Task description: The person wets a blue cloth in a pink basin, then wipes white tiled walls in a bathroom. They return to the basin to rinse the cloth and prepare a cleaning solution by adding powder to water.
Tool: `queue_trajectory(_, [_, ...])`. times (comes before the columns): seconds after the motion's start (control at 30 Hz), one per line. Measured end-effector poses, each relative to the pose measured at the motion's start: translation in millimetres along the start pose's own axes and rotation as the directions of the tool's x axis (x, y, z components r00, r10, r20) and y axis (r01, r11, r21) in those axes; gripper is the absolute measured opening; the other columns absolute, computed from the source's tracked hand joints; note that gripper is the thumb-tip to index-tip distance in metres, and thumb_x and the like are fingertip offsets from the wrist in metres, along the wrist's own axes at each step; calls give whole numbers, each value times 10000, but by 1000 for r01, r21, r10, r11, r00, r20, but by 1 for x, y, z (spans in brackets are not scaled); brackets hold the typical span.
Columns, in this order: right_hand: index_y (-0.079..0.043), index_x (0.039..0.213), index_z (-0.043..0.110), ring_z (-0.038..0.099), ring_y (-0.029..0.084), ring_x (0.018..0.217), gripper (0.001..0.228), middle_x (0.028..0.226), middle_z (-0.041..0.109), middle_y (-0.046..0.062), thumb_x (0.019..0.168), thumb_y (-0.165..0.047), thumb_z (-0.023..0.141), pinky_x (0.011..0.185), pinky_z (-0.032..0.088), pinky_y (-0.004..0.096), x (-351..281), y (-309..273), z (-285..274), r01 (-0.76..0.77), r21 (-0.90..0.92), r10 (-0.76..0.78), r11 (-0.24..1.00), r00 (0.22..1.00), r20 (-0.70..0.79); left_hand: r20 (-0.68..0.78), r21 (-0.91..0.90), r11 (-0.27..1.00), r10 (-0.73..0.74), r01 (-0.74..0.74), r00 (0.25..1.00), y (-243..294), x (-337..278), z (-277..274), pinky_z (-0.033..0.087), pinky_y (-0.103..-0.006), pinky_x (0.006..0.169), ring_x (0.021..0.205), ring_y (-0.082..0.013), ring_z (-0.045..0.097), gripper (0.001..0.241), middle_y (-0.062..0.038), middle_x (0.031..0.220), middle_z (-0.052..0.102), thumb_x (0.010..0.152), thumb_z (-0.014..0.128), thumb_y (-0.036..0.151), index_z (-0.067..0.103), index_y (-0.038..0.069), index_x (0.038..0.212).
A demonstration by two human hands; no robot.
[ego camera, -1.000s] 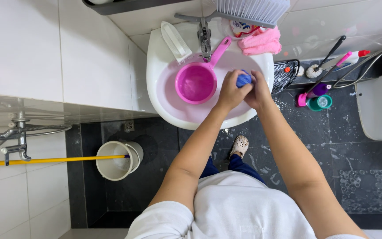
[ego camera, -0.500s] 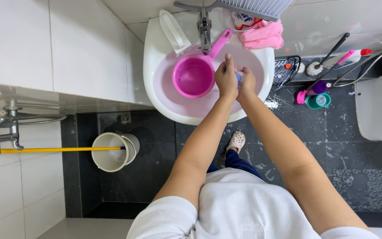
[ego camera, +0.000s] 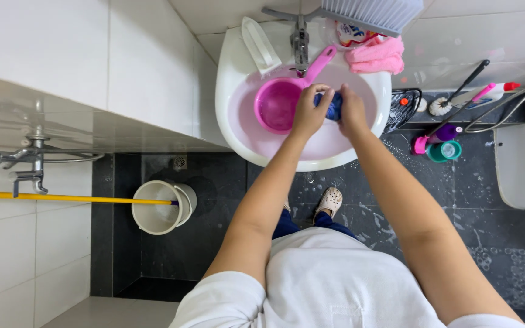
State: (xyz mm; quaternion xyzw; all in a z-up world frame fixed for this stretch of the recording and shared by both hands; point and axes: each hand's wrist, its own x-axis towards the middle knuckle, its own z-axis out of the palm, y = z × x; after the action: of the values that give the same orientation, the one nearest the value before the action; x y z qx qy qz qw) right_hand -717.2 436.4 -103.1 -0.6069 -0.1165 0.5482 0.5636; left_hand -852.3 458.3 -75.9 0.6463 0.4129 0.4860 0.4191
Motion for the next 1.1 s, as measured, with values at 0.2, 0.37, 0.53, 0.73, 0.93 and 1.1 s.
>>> queue_trajectory(0.2, [-201, 1257, 591, 709, 139, 1009, 433, 1114, 711, 5, 850, -153, 732, 870, 600, 302, -62, -73, 43, 91, -105, -31, 990, 881, 472, 250, 179, 972, -196, 154, 948, 26, 12, -103, 553, -346, 850, 947, -244, 732, 298, -111, 995, 752, 912, 743, 280, 694, 65, 1112])
queue_trajectory(0.37, [-52, 1227, 685, 678, 211, 903, 409, 987, 708, 73, 863, -196, 807, 799, 535, 349, -59, -45, 49, 493, -701, -191, 515, 864, 466, 158, 103, 988, -128, 112, 979, 29, 19, -139, 565, -343, 836, 913, -210, 739, 173, -91, 950, 765, 928, 735, 194, 690, 58, 1025])
queue_trajectory(0.53, [-34, 1102, 700, 661, 241, 810, 388, 902, 687, 110, 806, -218, 868, 736, 534, 384, -62, -29, 63, 432, -804, -309, 409, 894, 324, 119, 118, 988, -111, 97, 987, 29, 21, -151, 565, -339, 805, 860, -217, 735, 125, -93, 905, 750, 934, 715, 145, 660, 46, 987])
queue_trajectory(0.73, [-66, 1208, 631, 682, 279, 797, 487, 1020, 692, 99, 781, -178, 837, 705, 538, 385, -91, -43, 94, 502, -725, -459, 472, 842, 285, 51, 287, 951, 105, -116, 993, 6, 27, -151, 547, -416, 795, 873, -332, 685, 110, -128, 921, 682, 863, 718, 119, 646, 48, 904])
queue_trajectory(0.93, [-88, 1014, 767, 757, 313, 838, 162, 938, 757, 152, 856, -81, 731, 802, 603, 413, -21, 20, 95, 629, -746, -389, 217, 757, 525, 158, 463, 885, -128, 40, 979, -27, 46, -138, 542, -470, 860, 941, -398, 680, 168, -199, 975, 712, 905, 679, 202, 722, 43, 873])
queue_trajectory(1.1, [-95, 1111, 768, 736, 379, 925, 284, 1043, 765, 184, 1010, -275, 573, 860, 578, 478, 52, 79, 122, 567, -750, 62, -341, 809, 584, 241, 503, 811, -464, 299, 852, -58, 63, -109, 514, -457, 968, 1079, -396, 677, 344, -223, 1117, 730, 981, 544, 329, 772, 81, 1050])
